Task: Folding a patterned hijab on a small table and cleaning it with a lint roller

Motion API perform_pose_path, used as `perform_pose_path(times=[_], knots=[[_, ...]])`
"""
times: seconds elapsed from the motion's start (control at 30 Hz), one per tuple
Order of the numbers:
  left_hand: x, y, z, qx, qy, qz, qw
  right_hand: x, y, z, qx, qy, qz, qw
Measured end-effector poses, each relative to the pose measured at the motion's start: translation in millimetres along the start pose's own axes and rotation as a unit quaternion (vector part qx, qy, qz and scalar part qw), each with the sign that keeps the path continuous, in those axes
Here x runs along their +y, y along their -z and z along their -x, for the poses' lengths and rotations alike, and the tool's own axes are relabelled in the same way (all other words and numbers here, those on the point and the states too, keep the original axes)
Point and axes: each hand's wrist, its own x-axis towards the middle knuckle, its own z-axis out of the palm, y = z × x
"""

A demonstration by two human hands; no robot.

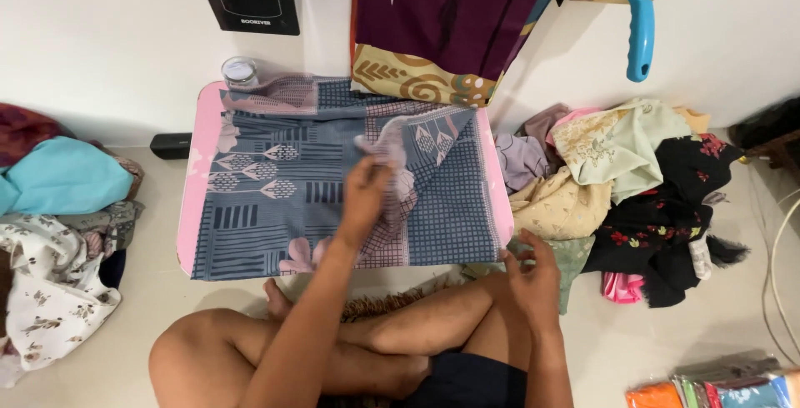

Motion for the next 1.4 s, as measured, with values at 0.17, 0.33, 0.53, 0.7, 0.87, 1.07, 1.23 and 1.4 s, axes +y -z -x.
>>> perform_pose_path(times=[0.17,0.33,0.53,0.7,0.87,1.07,1.23,1.4], knots=[[15.1,-72.1,47.8,-0.237,-0.145,-0.199,0.94,4.2,-3.0,-4.4,0.018,-0.029,-0.098,0.995],[21.8,-84.1,110.1,-0.387,-0.215,-0.27,0.855,18.8,-5.6,-13.8,0.051,-0.04,-0.191,0.979],[61.7,21.1,111.9,-0.308,-0.168,-0.344,0.871,4.5,-6.4,-17.2,0.1,-0.026,-0.191,0.976],[91.0,144.4,54.2,-0.025,-0.334,-0.608,0.719,-49.9,-10.4,-29.2,0.001,0.196,-0.108,0.975],[51.8,210.4,41.5,-0.067,-0.07,-0.695,0.713,-38.4,-9.6,-20.7,-0.134,0.305,0.029,0.942],[44.0,216.3,47.5,-0.075,-0.01,-0.717,0.693,16.4,-3.8,-9.7,-0.099,0.303,0.217,0.923],[35.4,218.7,55.1,-0.071,-0.007,-0.743,0.665,8.7,11.8,-12.5,-0.086,0.283,0.219,0.93],[55.5,189.8,45.9,-0.022,-0.105,-0.72,0.685,-57.7,-9.5,-26.6,-0.063,0.303,0.085,0.947]])
